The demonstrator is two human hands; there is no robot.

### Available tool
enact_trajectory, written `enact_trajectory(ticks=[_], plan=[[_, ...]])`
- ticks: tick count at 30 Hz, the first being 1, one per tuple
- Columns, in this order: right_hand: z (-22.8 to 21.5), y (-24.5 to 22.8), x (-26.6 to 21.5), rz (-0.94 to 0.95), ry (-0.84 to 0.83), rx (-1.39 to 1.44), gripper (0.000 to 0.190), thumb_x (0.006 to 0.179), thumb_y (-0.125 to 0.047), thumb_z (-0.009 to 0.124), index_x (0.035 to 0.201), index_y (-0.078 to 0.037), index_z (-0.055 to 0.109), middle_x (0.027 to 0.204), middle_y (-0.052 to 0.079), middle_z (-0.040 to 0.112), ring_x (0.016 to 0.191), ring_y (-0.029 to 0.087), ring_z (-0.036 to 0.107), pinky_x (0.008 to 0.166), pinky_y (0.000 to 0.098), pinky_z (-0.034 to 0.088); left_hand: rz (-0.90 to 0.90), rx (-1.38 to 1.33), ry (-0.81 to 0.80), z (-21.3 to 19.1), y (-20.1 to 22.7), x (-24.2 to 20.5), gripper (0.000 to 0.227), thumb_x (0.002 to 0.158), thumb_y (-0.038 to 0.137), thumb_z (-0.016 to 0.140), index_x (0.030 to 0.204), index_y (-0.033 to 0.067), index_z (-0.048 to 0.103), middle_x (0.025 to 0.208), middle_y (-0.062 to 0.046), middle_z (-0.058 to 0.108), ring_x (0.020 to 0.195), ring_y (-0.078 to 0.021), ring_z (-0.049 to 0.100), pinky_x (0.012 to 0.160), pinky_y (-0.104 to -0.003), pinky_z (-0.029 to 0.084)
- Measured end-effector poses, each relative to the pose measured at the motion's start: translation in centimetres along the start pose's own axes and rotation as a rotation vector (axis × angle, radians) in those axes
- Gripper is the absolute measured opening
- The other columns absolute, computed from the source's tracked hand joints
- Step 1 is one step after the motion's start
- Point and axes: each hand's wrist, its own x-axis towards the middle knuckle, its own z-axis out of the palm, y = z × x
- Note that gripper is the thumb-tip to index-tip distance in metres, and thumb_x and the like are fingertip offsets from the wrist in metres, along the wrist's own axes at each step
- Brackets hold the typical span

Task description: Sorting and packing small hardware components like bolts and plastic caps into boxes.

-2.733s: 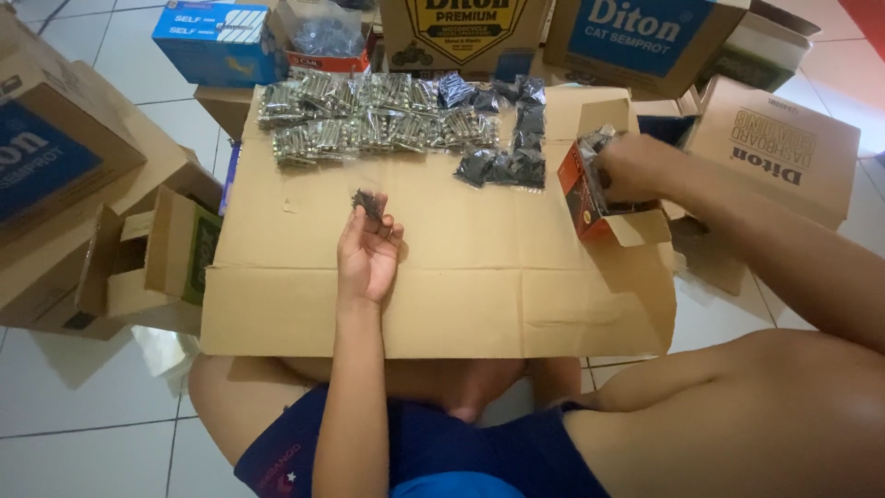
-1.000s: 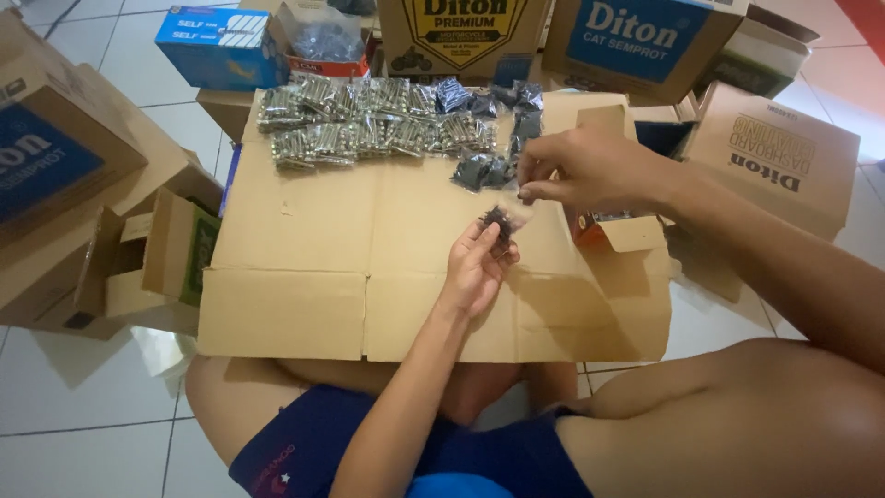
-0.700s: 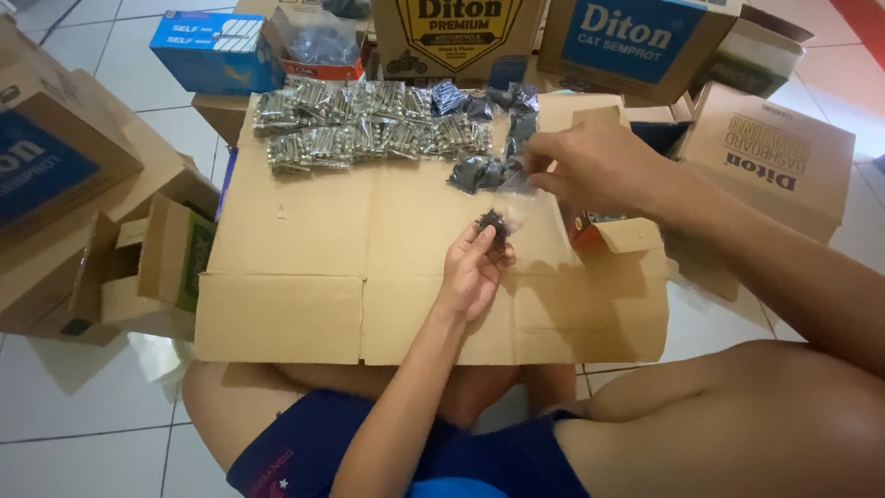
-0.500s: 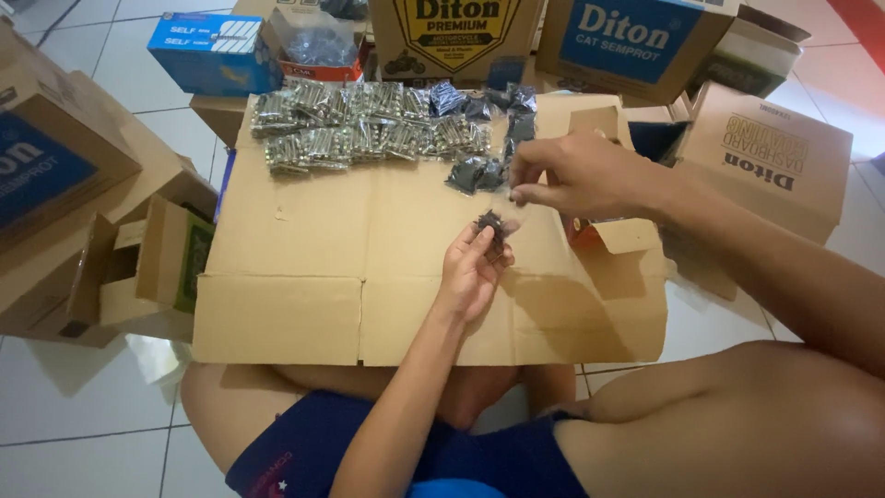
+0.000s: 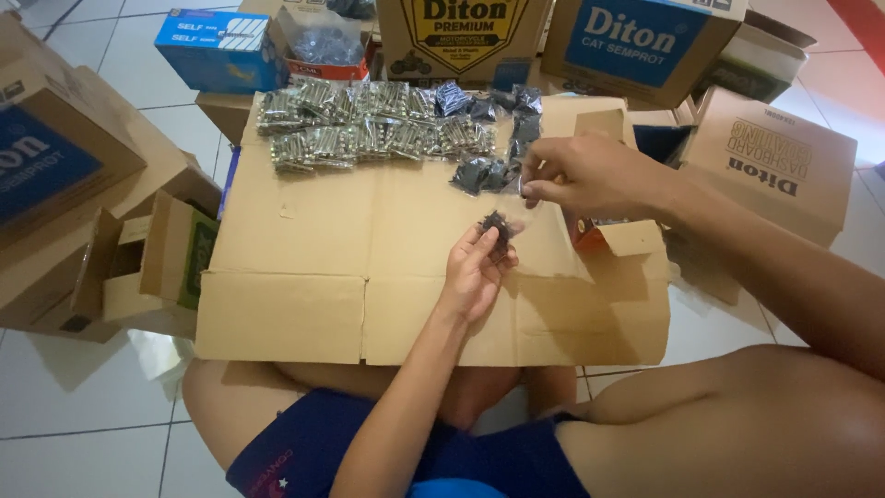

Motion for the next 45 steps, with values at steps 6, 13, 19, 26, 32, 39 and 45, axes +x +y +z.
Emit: enact_trajectory(ticks=[6, 13, 19, 26, 32, 39, 45], plan=[[-0.3, -1.4, -0.8, 0.068, -0.02, 0.079, 0.021, 0.1, -0.018, 0.064, 0.113, -0.004, 0.073, 0.109, 0.021, 0.079, 0.104, 0.043, 0.075, 0.098, 0.0591, 0.055, -0.002, -0.012, 0.0, -0.4, -0.2, 0.1, 0.021, 0.102, 0.018, 0.066, 0.12, 0.009, 0.062, 0.117, -0.018, 0.075, 0.079, -0.0177, 0.075, 0.073, -0.028, 0.064], [1.0, 1.3, 0.9, 0.033, 0.0, 0.023, 0.019, 0.097, -0.02, 0.069, 0.107, -0.006, 0.077, 0.102, 0.017, 0.081, 0.103, 0.038, 0.076, 0.098, 0.0549, 0.056, 0.014, -0.009, 0.012, 0.7, 0.3, -0.3, 0.013, 0.101, 0.016, 0.067, 0.112, 0.0105, 0.063, 0.099, -0.013, 0.078, 0.076, -0.0187, 0.074, 0.074, -0.03, 0.064], [0.0, 0.2, 0.4, 0.043, -0.195, 0.098, 0.034, 0.101, -0.029, 0.06, 0.121, -0.008, 0.077, 0.113, 0.019, 0.08, 0.095, 0.039, 0.078, 0.087, 0.0499, 0.063, 0.007, -0.032, -0.007, 0.4, 0.2, -0.2, 0.013, 0.103, 0.017, 0.064, 0.114, 0.0095, 0.062, 0.11, -0.017, 0.077, 0.077, -0.0183, 0.075, 0.072, -0.029, 0.063], [0.7, 0.9, 1.2, -0.011, -0.154, 0.078, 0.029, 0.098, -0.02, 0.066, 0.12, -0.006, 0.077, 0.111, 0.02, 0.079, 0.099, 0.041, 0.077, 0.09, 0.0528, 0.061, -0.017, -0.012, -0.019, 0.8, 0.7, -0.6, 0.016, 0.105, 0.02, 0.06, 0.116, 0.0088, 0.064, 0.106, -0.015, 0.077, 0.079, -0.0205, 0.074, 0.074, -0.032, 0.062], [0.9, 0.9, 1.0, -0.013, -0.141, 0.08, 0.031, 0.099, -0.02, 0.064, 0.126, -0.009, 0.074, 0.112, 0.016, 0.081, 0.096, 0.038, 0.078, 0.086, 0.0483, 0.063, -0.023, -0.013, 0.0, 0.4, 0.6, -0.3, 0.019, 0.104, 0.019, 0.061, 0.119, 0.0096, 0.066, 0.114, -0.016, 0.077, 0.079, -0.0206, 0.075, 0.072, -0.031, 0.063], [0.2, 0.4, 0.7, 0.039, -0.005, 0.185, 0.038, 0.096, -0.018, 0.067, 0.133, -0.01, 0.069, 0.113, 0.018, 0.079, 0.096, 0.036, 0.076, 0.084, 0.0476, 0.061, 0.01, -0.047, 0.021, -2.1, 0.9, 0.6, 0.023, 0.104, 0.019, 0.061, 0.125, 0.0106, 0.066, 0.115, -0.017, 0.077, 0.08, -0.0214, 0.076, 0.07, -0.032, 0.064], [0.2, 9.8, 4.3, 0.139, 0.104, -0.319, 0.028, 0.089, -0.032, 0.069, 0.112, -0.02, 0.08, 0.11, 0.005, 0.082, 0.102, 0.039, 0.076, 0.093, 0.0507, 0.059, 0.205, -0.029, 0.158, -4.5, 10.3, -0.2, 0.018, 0.101, 0.028, 0.063, 0.116, 0.0201, 0.07, 0.11, -0.008, 0.079, 0.071, -0.0161, 0.074, 0.059, -0.021, 0.06]])
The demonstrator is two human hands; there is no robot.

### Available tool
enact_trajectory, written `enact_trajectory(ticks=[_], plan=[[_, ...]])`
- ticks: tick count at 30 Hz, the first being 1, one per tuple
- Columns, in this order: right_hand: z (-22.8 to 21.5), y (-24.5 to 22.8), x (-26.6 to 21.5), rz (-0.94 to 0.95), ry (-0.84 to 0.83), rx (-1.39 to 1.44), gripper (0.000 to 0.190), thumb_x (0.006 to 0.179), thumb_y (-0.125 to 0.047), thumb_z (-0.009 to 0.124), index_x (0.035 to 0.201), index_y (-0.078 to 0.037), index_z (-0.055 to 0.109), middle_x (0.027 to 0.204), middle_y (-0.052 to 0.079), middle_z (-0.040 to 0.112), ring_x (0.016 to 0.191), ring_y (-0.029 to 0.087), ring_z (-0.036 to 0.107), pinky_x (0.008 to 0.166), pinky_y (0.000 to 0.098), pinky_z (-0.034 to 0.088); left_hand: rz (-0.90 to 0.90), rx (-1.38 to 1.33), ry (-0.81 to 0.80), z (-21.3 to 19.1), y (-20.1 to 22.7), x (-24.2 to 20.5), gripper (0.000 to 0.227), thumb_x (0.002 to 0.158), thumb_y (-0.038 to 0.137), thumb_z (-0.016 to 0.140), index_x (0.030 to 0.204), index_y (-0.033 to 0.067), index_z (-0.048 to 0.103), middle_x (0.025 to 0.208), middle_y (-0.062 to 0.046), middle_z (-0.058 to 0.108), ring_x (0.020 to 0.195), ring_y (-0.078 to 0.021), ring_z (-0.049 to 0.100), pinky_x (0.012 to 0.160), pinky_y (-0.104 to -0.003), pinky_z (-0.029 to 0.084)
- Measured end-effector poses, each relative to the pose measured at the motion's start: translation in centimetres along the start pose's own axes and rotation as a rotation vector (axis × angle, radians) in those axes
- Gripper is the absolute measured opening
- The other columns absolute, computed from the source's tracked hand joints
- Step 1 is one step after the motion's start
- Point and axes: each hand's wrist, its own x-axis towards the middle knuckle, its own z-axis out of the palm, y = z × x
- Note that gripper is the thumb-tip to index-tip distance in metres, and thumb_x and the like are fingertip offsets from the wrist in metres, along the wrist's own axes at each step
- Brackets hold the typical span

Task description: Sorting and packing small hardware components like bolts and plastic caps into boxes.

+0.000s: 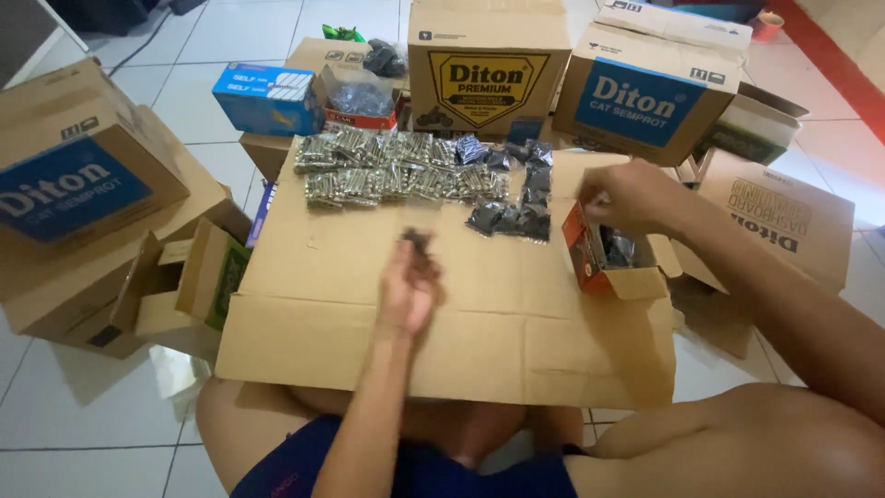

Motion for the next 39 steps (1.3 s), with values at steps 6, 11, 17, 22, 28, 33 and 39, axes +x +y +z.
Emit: enact_trajectory(ticks=[6, 11, 17, 22, 28, 33, 39], plan=[[9.8, 7.9, 5.2, 0.152, -0.235, -0.321, 0.031, 0.083, -0.028, 0.068, 0.108, -0.016, 0.082, 0.115, 0.015, 0.079, 0.108, 0.034, 0.076, 0.096, 0.0416, 0.061, 0.189, -0.049, 0.157, -5.8, 5.9, -0.7, 0.018, 0.103, 0.029, 0.062, 0.114, 0.0214, 0.073, 0.122, -0.006, 0.077, 0.084, -0.0172, 0.073, 0.078, -0.03, 0.06], [10.3, 6.5, 3.4, 0.004, -0.175, -0.375, 0.035, 0.088, -0.033, 0.065, 0.118, -0.02, 0.076, 0.108, 0.009, 0.079, 0.103, 0.031, 0.077, 0.088, 0.0448, 0.064, 0.178, -0.168, 0.098, -7.8, 5.4, -0.4, 0.021, 0.102, 0.034, 0.062, 0.117, 0.0272, 0.075, 0.124, -0.002, 0.076, 0.087, -0.0144, 0.071, 0.083, -0.031, 0.058], [11.7, 6.3, 2.6, -0.158, 0.004, -0.537, 0.018, 0.084, -0.026, 0.062, 0.09, -0.015, 0.076, 0.082, 0.006, 0.077, 0.083, 0.029, 0.078, 0.074, 0.042, 0.063, 0.194, -0.156, 0.056, -8.2, 5.0, -0.1, 0.023, 0.104, 0.032, 0.059, 0.12, 0.0236, 0.073, 0.123, -0.005, 0.076, 0.087, -0.0158, 0.072, 0.083, -0.033, 0.058], [11.6, 7.0, 3.4, -0.135, -0.059, -0.432, 0.023, 0.083, -0.026, 0.061, 0.093, -0.011, 0.075, 0.088, 0.008, 0.078, 0.087, 0.033, 0.077, 0.078, 0.0457, 0.063, 0.202, -0.145, 0.033, -8.0, 5.1, -0.1, 0.024, 0.105, 0.03, 0.058, 0.123, 0.024, 0.073, 0.124, -0.006, 0.076, 0.089, -0.0165, 0.073, 0.085, -0.034, 0.058], [11.0, 6.1, 3.0, -0.094, -0.074, -0.388, 0.023, 0.084, -0.027, 0.064, 0.096, -0.01, 0.074, 0.09, 0.006, 0.077, 0.086, 0.033, 0.078, 0.078, 0.0445, 0.064, 0.208, -0.122, 0.036, -7.7, 5.1, -0.3, 0.025, 0.105, 0.03, 0.058, 0.125, 0.025, 0.071, 0.123, -0.005, 0.076, 0.089, -0.0147, 0.071, 0.085, -0.033, 0.058], [10.0, 4.9, 1.9, -0.14, -0.097, -0.426, 0.026, 0.086, -0.026, 0.062, 0.103, -0.01, 0.072, 0.099, 0.007, 0.076, 0.094, 0.032, 0.077, 0.081, 0.0442, 0.063, 0.211, -0.105, 0.042, -7.6, 5.1, -0.4, 0.025, 0.105, 0.031, 0.058, 0.124, 0.025, 0.072, 0.123, -0.006, 0.076, 0.088, -0.0145, 0.071, 0.084, -0.033, 0.058], [10.2, 5.2, 2.4, -0.111, -0.123, -0.325, 0.027, 0.087, -0.021, 0.061, 0.106, -0.006, 0.072, 0.102, 0.01, 0.077, 0.097, 0.035, 0.077, 0.085, 0.0458, 0.063, 0.214, -0.11, 0.049, -7.7, 5.0, -0.4, 0.024, 0.105, 0.031, 0.059, 0.124, 0.0245, 0.072, 0.123, -0.006, 0.076, 0.087, -0.0142, 0.071, 0.084, -0.032, 0.059]])
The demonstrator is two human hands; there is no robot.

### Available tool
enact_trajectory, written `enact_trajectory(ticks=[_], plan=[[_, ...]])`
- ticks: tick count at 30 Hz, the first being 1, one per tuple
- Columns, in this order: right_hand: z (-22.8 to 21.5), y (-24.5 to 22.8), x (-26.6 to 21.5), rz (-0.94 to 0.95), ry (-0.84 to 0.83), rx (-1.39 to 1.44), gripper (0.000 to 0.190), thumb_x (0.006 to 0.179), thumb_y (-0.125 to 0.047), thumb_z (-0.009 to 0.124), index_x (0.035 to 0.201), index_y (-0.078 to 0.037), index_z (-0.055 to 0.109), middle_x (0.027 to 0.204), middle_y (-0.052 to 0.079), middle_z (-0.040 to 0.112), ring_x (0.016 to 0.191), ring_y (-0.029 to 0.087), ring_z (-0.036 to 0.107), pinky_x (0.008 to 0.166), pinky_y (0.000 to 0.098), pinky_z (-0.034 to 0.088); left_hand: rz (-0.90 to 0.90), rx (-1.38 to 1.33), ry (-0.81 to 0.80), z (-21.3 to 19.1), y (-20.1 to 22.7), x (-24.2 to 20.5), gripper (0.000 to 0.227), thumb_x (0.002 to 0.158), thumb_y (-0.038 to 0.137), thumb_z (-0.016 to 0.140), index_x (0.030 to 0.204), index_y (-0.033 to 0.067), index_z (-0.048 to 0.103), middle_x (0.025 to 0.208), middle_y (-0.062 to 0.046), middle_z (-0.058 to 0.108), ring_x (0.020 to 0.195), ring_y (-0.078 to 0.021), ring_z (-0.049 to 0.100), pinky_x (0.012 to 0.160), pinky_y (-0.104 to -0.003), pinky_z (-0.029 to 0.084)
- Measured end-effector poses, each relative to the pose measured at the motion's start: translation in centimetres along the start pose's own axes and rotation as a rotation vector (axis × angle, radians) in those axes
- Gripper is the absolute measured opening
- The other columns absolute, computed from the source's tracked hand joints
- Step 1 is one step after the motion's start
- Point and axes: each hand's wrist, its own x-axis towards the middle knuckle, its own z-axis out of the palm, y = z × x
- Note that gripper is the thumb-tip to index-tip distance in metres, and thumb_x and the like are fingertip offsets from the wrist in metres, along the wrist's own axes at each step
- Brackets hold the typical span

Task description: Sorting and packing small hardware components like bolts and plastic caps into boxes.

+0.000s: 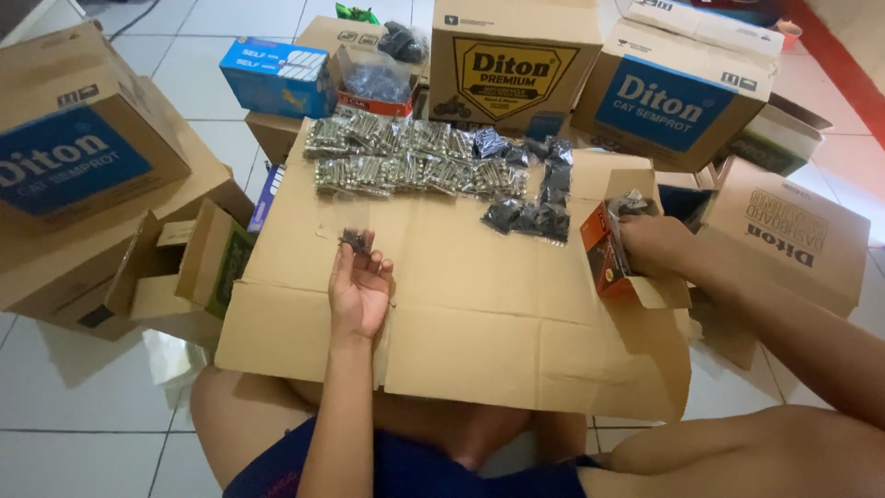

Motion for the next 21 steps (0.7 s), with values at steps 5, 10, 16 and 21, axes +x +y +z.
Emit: enact_trajectory(ticks=[5, 10, 16, 21], plan=[[2.9, 2.4, 2.0, 0.031, 0.005, 0.076, 0.027, 0.086, -0.025, 0.065, 0.106, -0.01, 0.075, 0.103, 0.012, 0.077, 0.098, 0.038, 0.076, 0.084, 0.0479, 0.063, 0.019, 0.034, 0.023, 0.6, -0.1, -0.4, 0.024, 0.104, 0.03, 0.059, 0.124, 0.0211, 0.07, 0.124, -0.008, 0.075, 0.086, -0.0151, 0.071, 0.082, -0.032, 0.06], [0.5, 2.8, 1.2, 0.142, -0.05, 0.128, 0.032, 0.085, -0.033, 0.07, 0.109, -0.014, 0.08, 0.105, 0.011, 0.08, 0.105, 0.035, 0.076, 0.091, 0.0453, 0.061, 0.046, 0.132, 0.048, 3.5, -0.9, -1.6, 0.018, 0.105, 0.023, 0.059, 0.119, 0.0152, 0.066, 0.121, -0.014, 0.075, 0.083, -0.0183, 0.072, 0.076, -0.03, 0.062], [-4.5, 3.7, -1.5, 0.163, 0.075, 0.213, 0.031, 0.087, -0.035, 0.066, 0.109, -0.017, 0.079, 0.105, 0.016, 0.081, 0.106, 0.043, 0.074, 0.096, 0.0524, 0.057, -0.047, 0.189, -0.012, 5.3, -6.4, -2.0, 0.016, 0.103, 0.02, 0.06, 0.118, 0.0151, 0.065, 0.12, -0.014, 0.076, 0.082, -0.0183, 0.075, 0.072, -0.029, 0.062], [-6.8, 2.0, -3.1, 0.156, 0.226, 0.253, 0.025, 0.091, -0.033, 0.065, 0.104, -0.017, 0.079, 0.098, 0.008, 0.082, 0.097, 0.04, 0.075, 0.091, 0.0516, 0.057, -0.232, 0.191, -0.06, 8.6, -11.1, -2.4, 0.016, 0.103, 0.02, 0.061, 0.118, 0.0144, 0.064, 0.111, -0.013, 0.078, 0.08, -0.0194, 0.076, 0.071, -0.029, 0.063]])
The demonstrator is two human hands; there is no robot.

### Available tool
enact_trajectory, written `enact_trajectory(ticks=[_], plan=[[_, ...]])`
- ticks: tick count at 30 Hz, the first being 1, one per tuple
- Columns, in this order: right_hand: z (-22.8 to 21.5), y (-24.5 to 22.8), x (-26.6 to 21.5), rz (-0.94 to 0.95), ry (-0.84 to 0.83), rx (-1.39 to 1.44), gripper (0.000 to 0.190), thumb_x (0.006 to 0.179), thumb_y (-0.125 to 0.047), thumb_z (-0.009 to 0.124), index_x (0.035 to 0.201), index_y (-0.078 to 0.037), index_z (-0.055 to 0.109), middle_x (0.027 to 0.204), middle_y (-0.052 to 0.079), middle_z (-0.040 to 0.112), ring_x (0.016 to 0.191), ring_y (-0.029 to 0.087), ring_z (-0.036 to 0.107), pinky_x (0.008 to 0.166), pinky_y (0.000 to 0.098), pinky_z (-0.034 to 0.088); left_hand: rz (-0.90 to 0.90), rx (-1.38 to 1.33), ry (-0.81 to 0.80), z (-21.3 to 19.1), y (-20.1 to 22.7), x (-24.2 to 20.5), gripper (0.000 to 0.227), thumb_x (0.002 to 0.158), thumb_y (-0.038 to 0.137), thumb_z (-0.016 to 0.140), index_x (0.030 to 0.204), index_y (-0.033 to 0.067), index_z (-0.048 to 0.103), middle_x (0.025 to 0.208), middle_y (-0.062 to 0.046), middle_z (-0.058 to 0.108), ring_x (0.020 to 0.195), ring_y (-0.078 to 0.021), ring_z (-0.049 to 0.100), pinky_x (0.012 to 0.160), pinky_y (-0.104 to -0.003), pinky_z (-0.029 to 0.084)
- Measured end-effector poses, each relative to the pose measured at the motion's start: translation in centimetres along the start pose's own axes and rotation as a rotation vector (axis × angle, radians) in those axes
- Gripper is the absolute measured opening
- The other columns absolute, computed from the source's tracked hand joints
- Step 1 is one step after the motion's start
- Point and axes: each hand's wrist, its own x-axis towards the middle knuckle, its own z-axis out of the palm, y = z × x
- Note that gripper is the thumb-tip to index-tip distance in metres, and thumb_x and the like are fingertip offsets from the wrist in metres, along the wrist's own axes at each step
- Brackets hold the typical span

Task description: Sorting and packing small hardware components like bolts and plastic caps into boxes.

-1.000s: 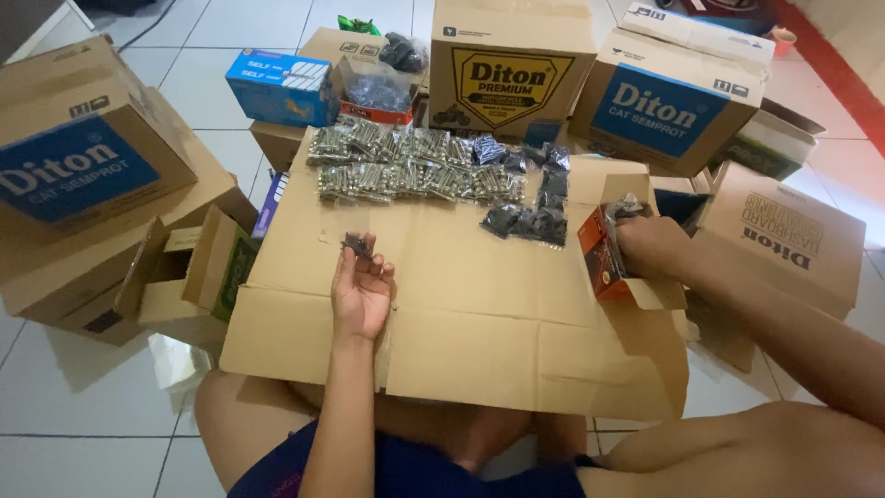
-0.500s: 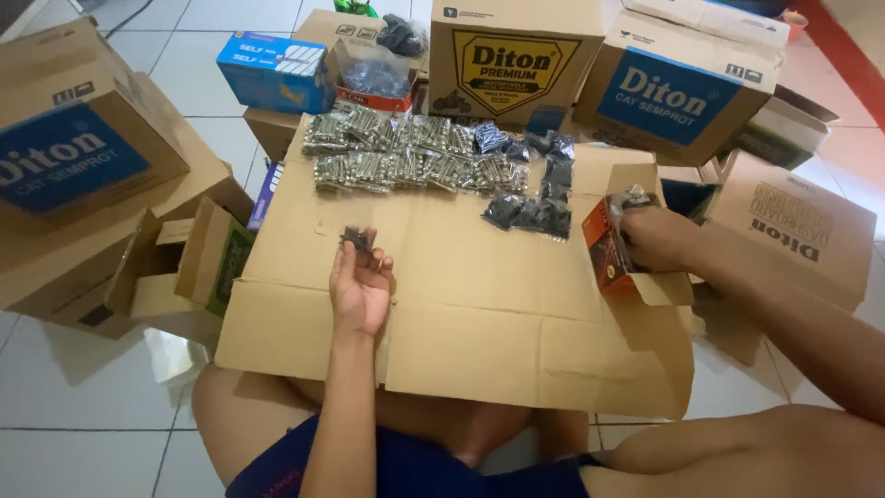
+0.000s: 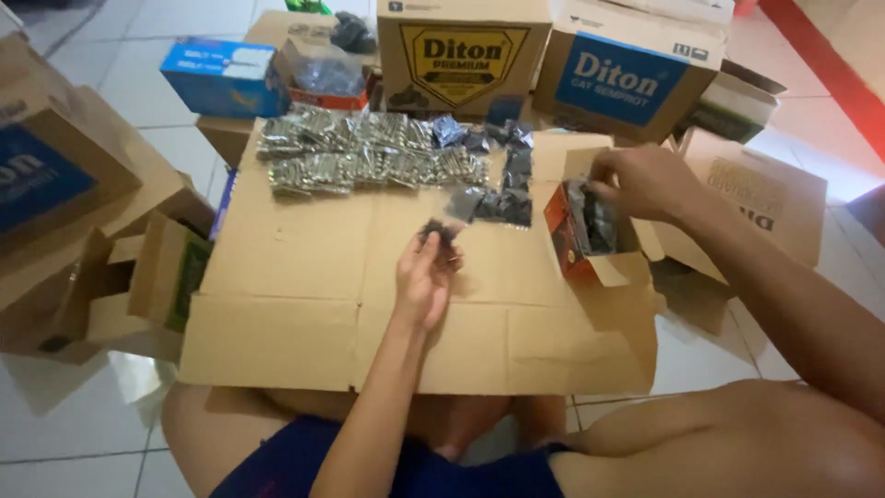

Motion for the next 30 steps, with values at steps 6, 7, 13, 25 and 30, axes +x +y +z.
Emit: enact_trajectory(ticks=[6, 7, 13, 25, 30], plan=[[-3.6, -5.6, -2.1, -0.2, 0.131, 0.644, 0.017, 0.097, -0.02, 0.071, 0.108, -0.007, 0.076, 0.096, 0.016, 0.077, 0.085, 0.034, 0.074, 0.082, 0.0465, 0.057, -0.075, 0.077, -0.086, 4.0, -4.4, -1.5, 0.019, 0.101, 0.017, 0.065, 0.118, 0.0105, 0.063, 0.109, -0.014, 0.078, 0.078, -0.0178, 0.075, 0.07, -0.026, 0.061], [-4.4, -6.3, -2.2, -0.198, 0.131, 0.64, 0.017, 0.097, -0.02, 0.071, 0.108, -0.007, 0.076, 0.096, 0.016, 0.077, 0.085, 0.034, 0.074, 0.082, 0.0465, 0.057, -0.075, 0.073, -0.088, 4.2, -4.4, -1.1, 0.019, 0.101, 0.017, 0.065, 0.118, 0.0105, 0.063, 0.109, -0.014, 0.078, 0.078, -0.0178, 0.075, 0.07, -0.026, 0.061], [-5.5, -9.5, -3.9, -0.214, -0.139, 0.489, 0.018, 0.095, -0.019, 0.069, 0.109, -0.01, 0.078, 0.102, 0.016, 0.079, 0.093, 0.038, 0.077, 0.085, 0.0485, 0.061, -0.016, 0.18, -0.138, 3.5, -4.5, -1.8, 0.027, 0.099, 0.019, 0.068, 0.123, 0.0083, 0.062, 0.11, -0.018, 0.078, 0.076, -0.0196, 0.076, 0.07, -0.025, 0.061], [-6.7, -10.3, -4.4, -0.092, -0.258, 0.442, 0.023, 0.098, -0.019, 0.063, 0.113, -0.007, 0.075, 0.105, 0.018, 0.08, 0.106, 0.042, 0.073, 0.097, 0.0563, 0.055, -0.038, 0.135, -0.13, 2.0, -5.4, -0.9, 0.033, 0.099, 0.019, 0.068, 0.13, 0.0067, 0.063, 0.105, -0.017, 0.078, 0.076, -0.0211, 0.076, 0.071, -0.027, 0.062], [-6.3, -11.3, -4.7, -0.02, -0.281, 0.577, 0.023, 0.099, -0.015, 0.064, 0.116, -0.005, 0.075, 0.111, 0.02, 0.078, 0.108, 0.045, 0.073, 0.098, 0.0585, 0.054, -0.03, 0.147, -0.153, 2.1, -5.5, -0.9, 0.035, 0.1, 0.019, 0.067, 0.132, 0.0068, 0.062, 0.107, -0.017, 0.078, 0.077, -0.0211, 0.076, 0.071, -0.028, 0.063]])
